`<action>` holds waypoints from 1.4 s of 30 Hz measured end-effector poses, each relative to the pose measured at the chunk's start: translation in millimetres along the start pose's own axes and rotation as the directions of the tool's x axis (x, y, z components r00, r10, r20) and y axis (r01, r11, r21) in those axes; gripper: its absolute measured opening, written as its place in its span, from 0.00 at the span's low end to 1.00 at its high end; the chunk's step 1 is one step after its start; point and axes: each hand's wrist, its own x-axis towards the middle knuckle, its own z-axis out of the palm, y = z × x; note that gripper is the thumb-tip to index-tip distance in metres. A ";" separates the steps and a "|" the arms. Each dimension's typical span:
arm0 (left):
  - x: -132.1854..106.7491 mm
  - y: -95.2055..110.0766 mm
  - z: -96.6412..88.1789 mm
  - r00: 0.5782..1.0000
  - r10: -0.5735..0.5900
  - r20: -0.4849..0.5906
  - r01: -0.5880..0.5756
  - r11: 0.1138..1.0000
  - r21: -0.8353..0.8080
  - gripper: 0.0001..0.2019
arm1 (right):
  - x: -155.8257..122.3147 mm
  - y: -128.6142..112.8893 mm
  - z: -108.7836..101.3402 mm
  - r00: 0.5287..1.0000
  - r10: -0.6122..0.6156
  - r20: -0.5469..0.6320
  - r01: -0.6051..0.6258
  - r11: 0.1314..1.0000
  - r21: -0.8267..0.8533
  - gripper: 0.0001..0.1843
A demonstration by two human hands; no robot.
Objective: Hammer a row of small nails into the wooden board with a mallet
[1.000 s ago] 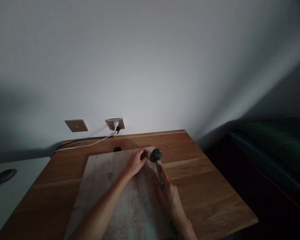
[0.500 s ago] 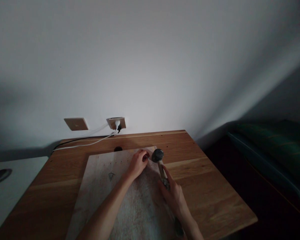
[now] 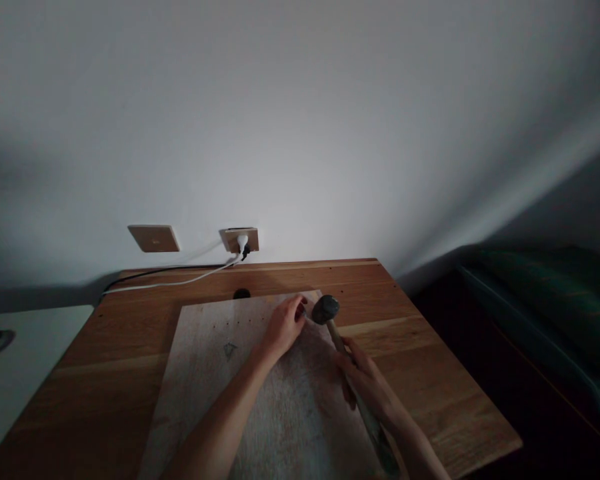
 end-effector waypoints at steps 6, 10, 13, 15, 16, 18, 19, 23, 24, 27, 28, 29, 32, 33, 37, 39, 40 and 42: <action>-1.1 0.7 0.9 1.000 -0.012 -0.002 0.012 1.000 0.007 0.17 | 14.6 3.2 -12.1 0.998 -0.051 0.023 0.054 0.989 -0.140 0.20; -0.4 1.4 1.2 1.000 -0.026 -0.013 0.026 1.000 0.010 0.18 | 26.3 2.0 -9.1 0.996 -0.057 0.066 0.065 0.990 -0.126 0.22; 0.0 1.8 0.5 0.999 -0.045 -0.009 0.045 0.999 -0.003 0.18 | 36.4 -2.2 -6.2 0.995 -0.077 0.071 0.086 0.987 -0.133 0.24; 0.0 2.3 0.0 0.999 -0.047 -0.008 0.047 0.999 -0.007 0.19 | 41.7 -6.3 -6.2 0.995 -0.088 0.057 0.095 0.985 -0.143 0.24; -0.1 2.6 -0.2 0.999 -0.044 -0.009 0.044 0.999 -0.007 0.19 | 43.5 -8.5 -6.7 0.995 -0.091 0.048 0.097 0.984 -0.149 0.24; -0.5 3.6 -0.4 0.999 -0.036 -0.011 0.036 0.999 -0.007 0.18 | 45.2 -12.8 -8.0 0.995 -0.095 0.030 0.098 0.982 -0.159 0.23; -0.7 4.2 -0.6 0.999 -0.032 -0.014 0.032 0.999 -0.005 0.18 | 45.5 -14.6 -8.6 0.995 -0.096 0.020 0.098 0.982 -0.162 0.23; -1.6 6.0 -1.6 1.000 -0.025 -0.011 0.025 1.000 -0.012 0.18 | 45.3 -20.5 -7.5 0.994 -0.111 0.012 0.112 0.983 -0.147 0.23; -1.8 6.0 -1.9 1.000 -0.028 -0.005 0.028 0.999 -0.018 0.18 | 45.3 -22.1 -6.5 0.993 -0.116 0.013 0.117 0.984 -0.137 0.22; -2.8 3.9 -2.1 0.999 -0.036 0.014 0.036 0.998 -0.049 0.20 | 44.3 -29.4 -3.7 0.990 -0.137 0.025 0.139 0.985 -0.103 0.23; -3.2 2.7 -1.9 0.999 -0.036 0.013 0.037 0.997 -0.062 0.21 | 43.5 -32.6 -3.3 0.989 -0.146 0.032 0.149 0.985 -0.092 0.24; -3.6 1.4 -1.5 0.999 -0.035 0.012 0.036 0.996 -0.078 0.21 | 42.5 -36.0 -3.2 0.987 -0.155 0.042 0.158 0.984 -0.083 0.25; -4.6 -1.5 -0.2 1.000 -0.027 0.002 0.027 0.994 -0.106 0.22 | 39.2 -44.8 -4.4 0.981 -0.173 0.082 0.179 0.981 -0.073 0.26; -4.8 -1.8 0.2 1.000 -0.024 -0.005 0.023 0.994 -0.106 0.23 | 38.3 -46.7 -4.9 0.979 -0.179 0.095 0.186 0.979 -0.078 0.26; -4.5 0.5 -0.2 0.999 -0.027 -0.027 0.025 0.995 -0.093 0.22 | 36.4 -49.3 -5.1 0.976 -0.191 0.102 0.201 0.975 -0.094 0.27; -4.2 3.3 -1.8 0.999 -0.041 -0.010 0.040 0.993 -0.107 0.20 | 36.1 -48.9 -4.3 0.978 -0.178 0.108 0.186 0.980 -0.069 0.27; -4.0 4.9 -2.9 0.999 -0.048 -0.001 0.048 0.992 -0.114 0.20 | 36.1 -48.5 -3.9 0.978 -0.172 0.118 0.180 0.982 -0.055 0.27; -3.7 8.2 -5.4 0.998 -0.054 0.012 0.055 0.991 -0.120 0.21 | 36.6 -46.9 -3.1 0.976 -0.172 0.131 0.178 0.983 -0.040 0.25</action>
